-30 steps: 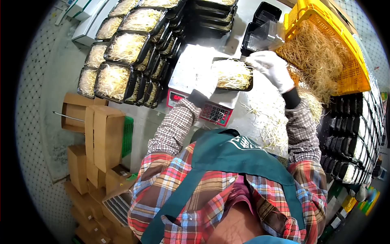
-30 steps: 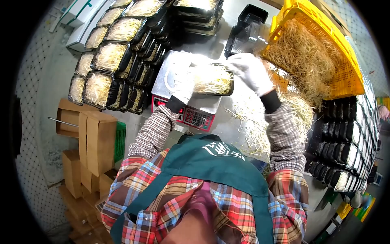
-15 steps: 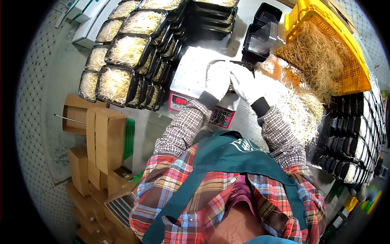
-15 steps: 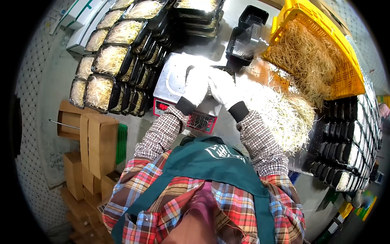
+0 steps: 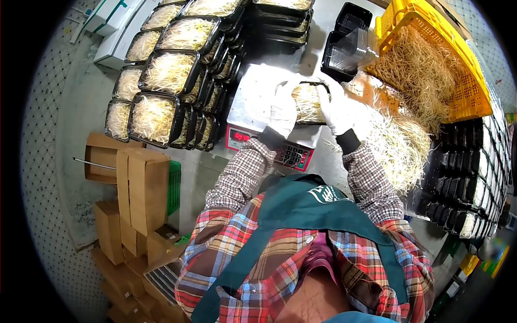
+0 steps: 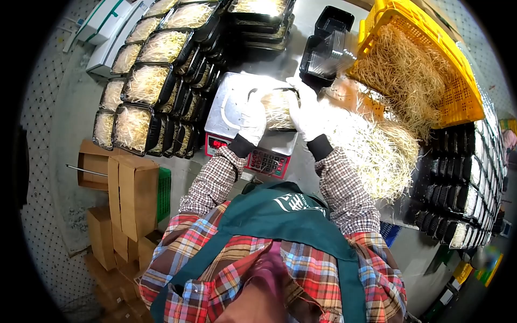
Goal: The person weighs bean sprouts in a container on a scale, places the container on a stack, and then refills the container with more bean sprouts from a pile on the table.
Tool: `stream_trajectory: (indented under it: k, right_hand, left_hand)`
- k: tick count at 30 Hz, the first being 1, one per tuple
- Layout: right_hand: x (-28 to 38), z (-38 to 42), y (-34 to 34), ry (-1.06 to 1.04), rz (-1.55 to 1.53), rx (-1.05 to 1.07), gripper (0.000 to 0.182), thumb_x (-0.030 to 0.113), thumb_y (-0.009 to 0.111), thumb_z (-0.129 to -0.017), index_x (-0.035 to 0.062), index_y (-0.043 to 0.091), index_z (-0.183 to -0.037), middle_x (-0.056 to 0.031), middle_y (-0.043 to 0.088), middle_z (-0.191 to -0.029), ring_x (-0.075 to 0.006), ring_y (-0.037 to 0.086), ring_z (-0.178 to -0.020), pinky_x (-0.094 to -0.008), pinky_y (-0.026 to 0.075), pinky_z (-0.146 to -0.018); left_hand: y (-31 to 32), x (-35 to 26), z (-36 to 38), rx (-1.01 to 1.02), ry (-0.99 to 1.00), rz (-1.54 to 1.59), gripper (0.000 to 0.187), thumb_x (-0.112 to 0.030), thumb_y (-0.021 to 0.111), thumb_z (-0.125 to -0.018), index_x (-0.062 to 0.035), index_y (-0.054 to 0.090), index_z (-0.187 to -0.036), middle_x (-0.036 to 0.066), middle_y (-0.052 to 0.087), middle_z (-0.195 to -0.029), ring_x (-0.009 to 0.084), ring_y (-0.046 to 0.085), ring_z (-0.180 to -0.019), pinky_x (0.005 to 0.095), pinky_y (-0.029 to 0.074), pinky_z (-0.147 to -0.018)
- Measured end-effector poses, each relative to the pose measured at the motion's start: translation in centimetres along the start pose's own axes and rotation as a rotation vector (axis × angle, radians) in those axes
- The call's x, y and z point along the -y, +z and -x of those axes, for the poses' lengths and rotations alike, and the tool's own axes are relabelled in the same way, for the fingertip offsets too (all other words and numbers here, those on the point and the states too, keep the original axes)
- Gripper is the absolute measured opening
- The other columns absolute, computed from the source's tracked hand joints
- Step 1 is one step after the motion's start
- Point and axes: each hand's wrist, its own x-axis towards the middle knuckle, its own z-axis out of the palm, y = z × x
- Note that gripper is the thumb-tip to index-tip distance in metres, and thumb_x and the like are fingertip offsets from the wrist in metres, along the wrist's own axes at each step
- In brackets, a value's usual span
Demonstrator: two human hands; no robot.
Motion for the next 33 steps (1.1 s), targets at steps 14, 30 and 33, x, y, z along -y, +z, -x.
stream_trajectory:
  k: [14, 30, 33]
  right_hand:
    - [1.1, -1.4, -2.3, -0.368, 0.298, 0.318, 0.042, 0.010, 0.059, -0.089, 0.0096, 0.059, -0.131, -0.0161, 0.061, -0.127, -0.0346, 0.055, -0.117, -0.0420, 0.044, -0.102]
    - [0.2, 1.2, -0.6, 0.087, 0.407, 0.103, 0.032, 0.021, 0.048, -0.099, 0.0013, 0.061, -0.120, -0.0192, 0.064, -0.117, -0.0331, 0.059, -0.110, -0.0408, 0.045, -0.099]
    - [-0.1, 1.7, 0.0, -0.071, 0.613, 0.063, 0.033, 0.023, 0.050, -0.099, 0.0044, 0.063, -0.124, -0.0155, 0.066, -0.121, -0.0298, 0.061, -0.114, -0.0401, 0.045, -0.102]
  left_hand:
    - [1.2, 0.5, -0.7, -0.043, 0.178, -0.368, 0.042, -0.013, 0.051, -0.096, -0.0018, 0.052, -0.136, 0.020, 0.064, -0.113, 0.0305, 0.063, -0.105, 0.0387, 0.051, -0.094]
    - [1.6, 2.0, -0.8, 0.168, 0.126, -0.634, 0.036, -0.020, 0.042, -0.103, 0.0021, 0.056, -0.128, 0.016, 0.065, -0.116, 0.0253, 0.064, -0.104, 0.0355, 0.054, -0.089]
    - [1.1, 1.5, -1.0, 0.158, 0.037, -0.443, 0.040, -0.020, 0.046, -0.103, 0.0020, 0.050, -0.136, 0.019, 0.058, -0.128, 0.0284, 0.057, -0.119, 0.0383, 0.045, -0.103]
